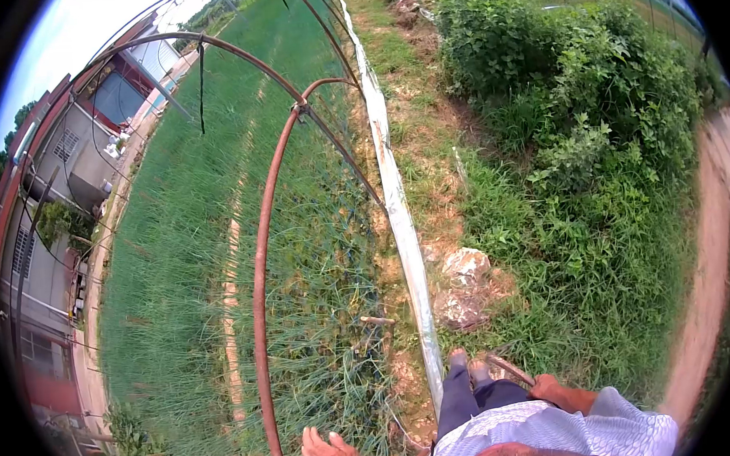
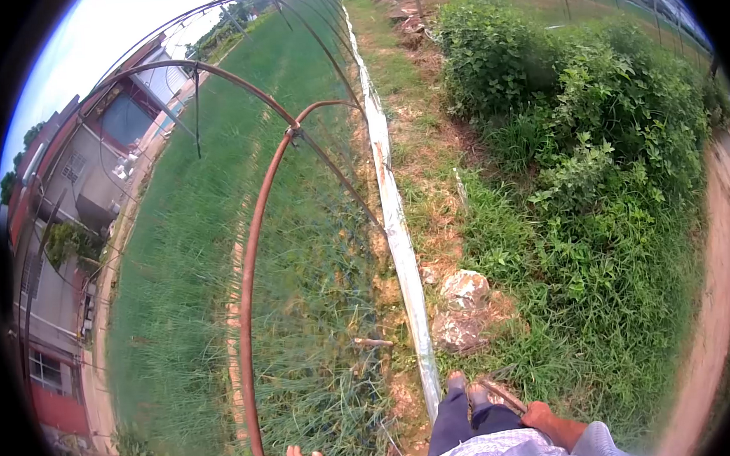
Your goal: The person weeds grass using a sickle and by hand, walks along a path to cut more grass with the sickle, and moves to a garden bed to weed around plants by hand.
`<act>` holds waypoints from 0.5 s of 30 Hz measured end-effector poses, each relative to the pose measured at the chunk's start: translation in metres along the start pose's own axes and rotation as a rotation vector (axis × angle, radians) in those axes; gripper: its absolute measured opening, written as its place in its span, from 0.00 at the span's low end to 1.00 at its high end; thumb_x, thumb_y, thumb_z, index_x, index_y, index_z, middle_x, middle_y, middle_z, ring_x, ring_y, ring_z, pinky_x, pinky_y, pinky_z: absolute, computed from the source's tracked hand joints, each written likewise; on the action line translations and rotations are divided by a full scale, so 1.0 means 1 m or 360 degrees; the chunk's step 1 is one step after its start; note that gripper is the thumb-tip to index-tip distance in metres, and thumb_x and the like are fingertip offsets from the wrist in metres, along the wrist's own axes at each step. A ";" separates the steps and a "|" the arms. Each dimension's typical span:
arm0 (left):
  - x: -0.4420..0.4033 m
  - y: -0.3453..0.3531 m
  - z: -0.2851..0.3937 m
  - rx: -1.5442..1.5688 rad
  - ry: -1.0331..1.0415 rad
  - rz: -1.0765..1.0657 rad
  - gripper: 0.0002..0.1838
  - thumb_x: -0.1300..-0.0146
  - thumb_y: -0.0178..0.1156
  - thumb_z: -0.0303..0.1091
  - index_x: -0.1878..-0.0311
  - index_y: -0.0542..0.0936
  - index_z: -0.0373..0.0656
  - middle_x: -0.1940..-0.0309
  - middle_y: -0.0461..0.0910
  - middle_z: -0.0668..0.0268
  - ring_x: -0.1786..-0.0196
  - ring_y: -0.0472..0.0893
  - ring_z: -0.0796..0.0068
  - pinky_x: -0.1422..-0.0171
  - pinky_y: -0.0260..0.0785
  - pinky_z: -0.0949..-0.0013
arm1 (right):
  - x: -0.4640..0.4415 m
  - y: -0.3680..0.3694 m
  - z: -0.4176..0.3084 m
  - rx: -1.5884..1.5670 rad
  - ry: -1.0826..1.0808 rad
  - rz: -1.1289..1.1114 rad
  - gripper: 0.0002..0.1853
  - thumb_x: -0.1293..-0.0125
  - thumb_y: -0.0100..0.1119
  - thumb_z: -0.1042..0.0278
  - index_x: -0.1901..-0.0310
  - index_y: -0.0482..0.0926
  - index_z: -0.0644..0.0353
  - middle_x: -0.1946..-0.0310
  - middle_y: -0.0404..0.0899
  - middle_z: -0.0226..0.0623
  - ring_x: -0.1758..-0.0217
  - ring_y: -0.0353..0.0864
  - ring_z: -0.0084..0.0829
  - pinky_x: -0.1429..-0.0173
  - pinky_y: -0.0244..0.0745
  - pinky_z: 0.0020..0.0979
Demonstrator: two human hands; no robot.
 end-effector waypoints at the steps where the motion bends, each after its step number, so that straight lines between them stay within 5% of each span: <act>1: 0.010 0.034 0.022 0.0598 0.0020 -0.0194 0.20 0.33 0.55 0.38 0.42 0.73 0.36 0.38 0.69 0.52 0.34 0.66 0.52 0.29 0.50 0.45 | 0.004 -0.006 -0.008 0.0049 -0.0079 -0.0049 0.26 0.52 0.70 0.44 0.58 0.86 0.56 0.56 0.85 0.46 0.50 0.84 0.44 0.47 0.79 0.38; 2: 0.017 0.047 0.066 0.0709 0.0202 -0.0278 0.21 0.36 0.57 0.37 0.43 0.74 0.37 0.38 0.69 0.53 0.34 0.66 0.53 0.30 0.51 0.45 | 0.005 -0.011 -0.006 -0.0259 0.0117 -0.0017 0.23 0.52 0.68 0.52 0.57 0.85 0.58 0.57 0.85 0.48 0.51 0.84 0.46 0.47 0.79 0.40; 4: 0.064 0.111 0.127 0.1160 0.0568 -0.1040 0.24 0.37 0.59 0.43 0.41 0.74 0.40 0.40 0.73 0.51 0.35 0.70 0.54 0.30 0.54 0.49 | 0.005 -0.023 -0.018 -0.0250 0.0093 0.0055 0.22 0.52 0.67 0.54 0.57 0.85 0.59 0.57 0.84 0.49 0.52 0.84 0.47 0.47 0.80 0.40; 7: 0.135 0.170 0.164 0.1113 0.0551 -0.2044 0.31 0.35 0.57 0.52 0.37 0.72 0.38 0.41 0.74 0.47 0.35 0.72 0.48 0.32 0.62 0.51 | 0.009 -0.035 -0.024 -0.0266 0.0069 0.0190 0.20 0.51 0.66 0.57 0.59 0.84 0.61 0.59 0.84 0.53 0.53 0.84 0.49 0.47 0.79 0.42; 11: 0.156 0.215 0.148 0.0848 0.0255 -0.2440 0.34 0.40 0.64 0.52 0.38 0.73 0.36 0.43 0.76 0.44 0.38 0.74 0.46 0.34 0.67 0.54 | 0.028 -0.054 -0.015 -0.0557 0.0007 0.0358 0.15 0.53 0.64 0.63 0.66 0.79 0.64 0.65 0.82 0.56 0.58 0.84 0.52 0.51 0.78 0.43; 15: 0.135 0.208 0.153 0.0863 0.0133 -0.2517 0.15 0.44 0.63 0.40 0.60 0.81 0.38 0.65 0.83 0.49 0.57 0.83 0.51 0.52 0.73 0.54 | 0.059 -0.063 -0.005 -0.0705 0.0030 0.0281 0.15 0.52 0.60 0.63 0.64 0.75 0.64 0.68 0.80 0.55 0.60 0.80 0.56 0.55 0.75 0.44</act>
Point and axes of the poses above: each hand's wrist, its own x-axis away from the middle knuckle, its own y-axis out of the palm, z = x × y, the point moved 7 cm from there along -x, towards the middle knuckle
